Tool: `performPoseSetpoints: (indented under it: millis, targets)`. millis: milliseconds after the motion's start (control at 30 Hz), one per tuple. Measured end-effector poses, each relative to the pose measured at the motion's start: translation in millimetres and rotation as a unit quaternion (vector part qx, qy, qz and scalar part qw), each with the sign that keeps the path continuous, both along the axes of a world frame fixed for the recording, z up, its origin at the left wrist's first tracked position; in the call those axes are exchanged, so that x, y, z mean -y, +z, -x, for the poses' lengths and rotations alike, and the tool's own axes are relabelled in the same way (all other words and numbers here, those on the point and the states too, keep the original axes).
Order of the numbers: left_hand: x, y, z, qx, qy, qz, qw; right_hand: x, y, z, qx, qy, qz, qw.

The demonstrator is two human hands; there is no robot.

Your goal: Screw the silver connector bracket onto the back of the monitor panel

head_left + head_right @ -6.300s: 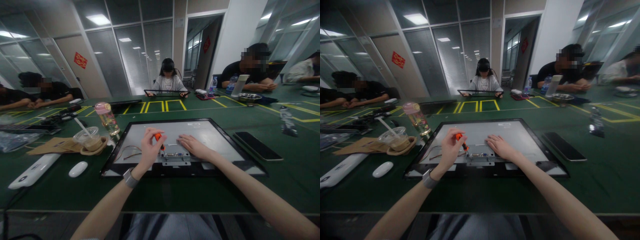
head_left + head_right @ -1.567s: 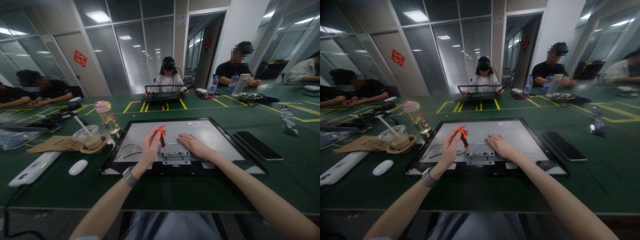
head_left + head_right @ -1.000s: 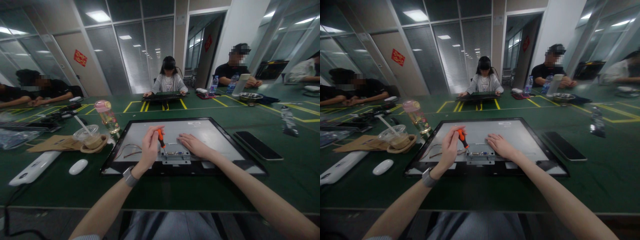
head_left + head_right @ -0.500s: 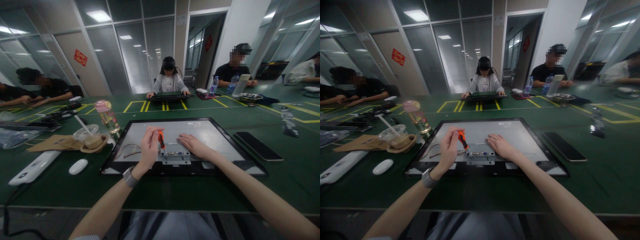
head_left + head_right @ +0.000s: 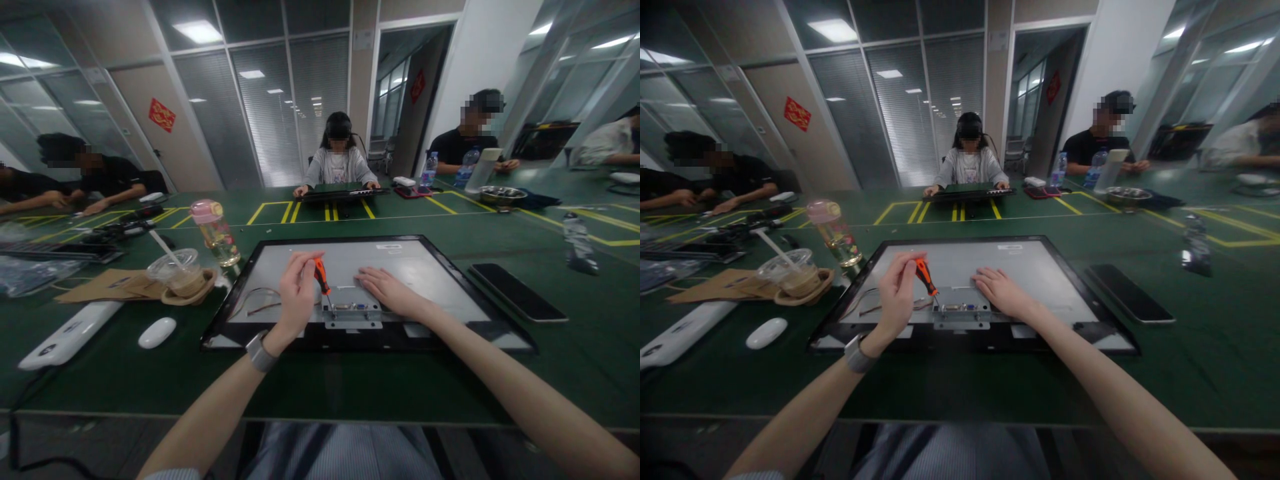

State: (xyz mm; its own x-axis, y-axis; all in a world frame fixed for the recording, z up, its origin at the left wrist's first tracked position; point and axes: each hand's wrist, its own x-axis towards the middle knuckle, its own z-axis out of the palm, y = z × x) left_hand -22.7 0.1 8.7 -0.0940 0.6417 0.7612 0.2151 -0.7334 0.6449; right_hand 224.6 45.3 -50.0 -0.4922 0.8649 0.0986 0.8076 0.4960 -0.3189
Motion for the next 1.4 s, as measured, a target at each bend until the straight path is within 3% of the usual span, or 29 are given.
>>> performPoseSetpoints:
  millis: [100,333,567,767,967,1200,1400]
  targets:
    - [-3,-1.8,1,-0.002,-0.013,-0.005,1.0,0,-1.2,0,-0.004,0.003,-0.006,1.0]
    - [-1,-3.2,0,0.01,0.02,-0.015,1.0,-1,-3.6,-1,-0.01,0.004,-0.017,1.0]
    - [3,-3.7,-1,-0.017,-0.072,0.0,0.997,0,-1.4,0,-0.002,0.006,-0.007,1.0]
    - [4,-3.2,-4,0.01,-0.012,-0.042,0.999,0,-1.8,1,0.002,0.004,-0.003,1.0]
    - [4,-1.5,-2,0.007,-0.064,0.022,0.998,-1,-2.9,-1,-0.008,0.001,-0.007,1.0]
    - [1,-2.1,-2,0.022,-0.014,-0.003,1.0,-1,-2.5,-1,-0.01,0.002,-0.006,1.0]
    - [6,0.1,-2,0.001,-0.076,0.024,0.997,0,-0.5,-1,-0.002,0.004,-0.002,1.0]
